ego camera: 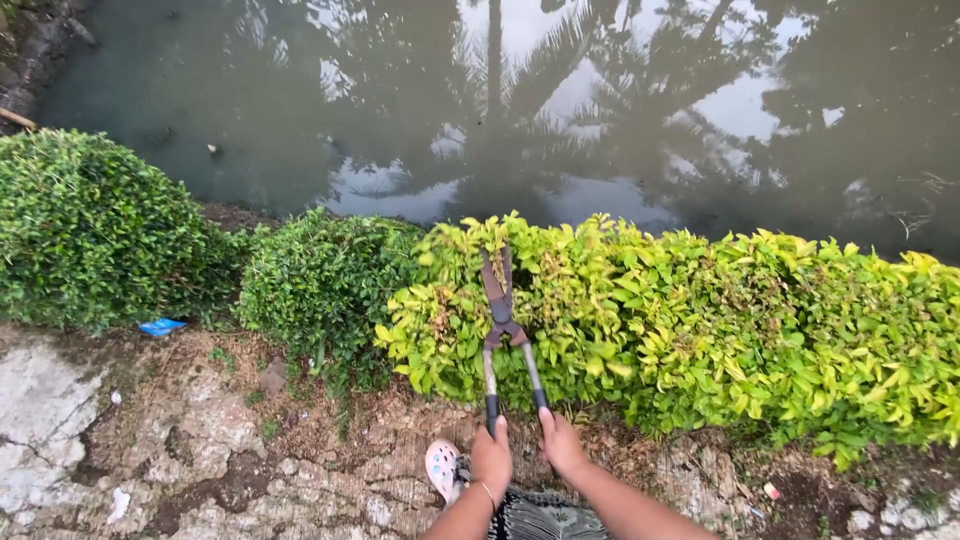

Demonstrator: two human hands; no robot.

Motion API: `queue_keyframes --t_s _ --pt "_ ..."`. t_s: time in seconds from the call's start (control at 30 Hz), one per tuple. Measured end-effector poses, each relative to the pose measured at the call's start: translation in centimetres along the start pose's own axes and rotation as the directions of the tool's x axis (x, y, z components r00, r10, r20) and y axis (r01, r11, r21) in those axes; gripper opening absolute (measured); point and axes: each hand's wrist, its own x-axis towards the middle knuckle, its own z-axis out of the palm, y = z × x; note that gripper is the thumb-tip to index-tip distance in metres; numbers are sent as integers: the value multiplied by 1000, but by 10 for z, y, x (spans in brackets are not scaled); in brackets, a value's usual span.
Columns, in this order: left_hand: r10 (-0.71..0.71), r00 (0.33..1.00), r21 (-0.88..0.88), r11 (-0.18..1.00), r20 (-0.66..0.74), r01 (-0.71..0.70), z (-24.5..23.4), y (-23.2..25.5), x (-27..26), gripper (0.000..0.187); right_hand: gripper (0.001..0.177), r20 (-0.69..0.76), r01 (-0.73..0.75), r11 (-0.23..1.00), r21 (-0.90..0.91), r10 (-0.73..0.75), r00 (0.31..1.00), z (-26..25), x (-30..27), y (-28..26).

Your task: Trimming a garden hedge using manual hedge shears

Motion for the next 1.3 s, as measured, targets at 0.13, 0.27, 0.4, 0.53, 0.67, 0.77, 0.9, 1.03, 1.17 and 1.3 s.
queue_keyframes --t_s 0.13,0.27,0.4,0.53,0.67,0.77,0.9,1.03,1.17,1.3 --pt "12 993 -116 993 115 1 -27 16 -13 40 43 46 -54 997 59 51 998 -52 -8 -9" --pt "26 980 -3 1000 198 -26 -61 25 -10 39 43 1 -118 977 -180 120 993 -64 -2 -14" --pt "-18 999 -24 1000 -38 17 13 6 14 56 46 -104 -32 991 -129 18 994 5 8 -9" --pt "-9 997 -31 999 81 12 -36 28 -12 42 36 7 -70 996 -56 70 998 -45 2 -20" --pt "63 981 -56 997 185 -53 -66 25 0 33 29 -31 -121 957 -265 117 993 -77 16 -7" --pt "45 998 -57 998 54 -42 -5 14 8 43 39 -127 -44 966 -254 12 992 -9 33 18" --pt "30 997 -165 986 71 -18 -6 27 -21 38 50 3 72 995 -68 -72 997 -16 14 3" --pt "39 984 -34 999 172 -34 -70 43 -19 35 46 -12 -66 982 -174 65 998 -69 5 -19" --pt "-6 997 -48 999 78 10 -21 43 -18 41 55 -172 -62 989 -137 38 984 10 43 23" --pt "98 991 24 995 -86 -96 16 22 -2 50 65 -159 140 967 -213 -176 972 17 40 25"
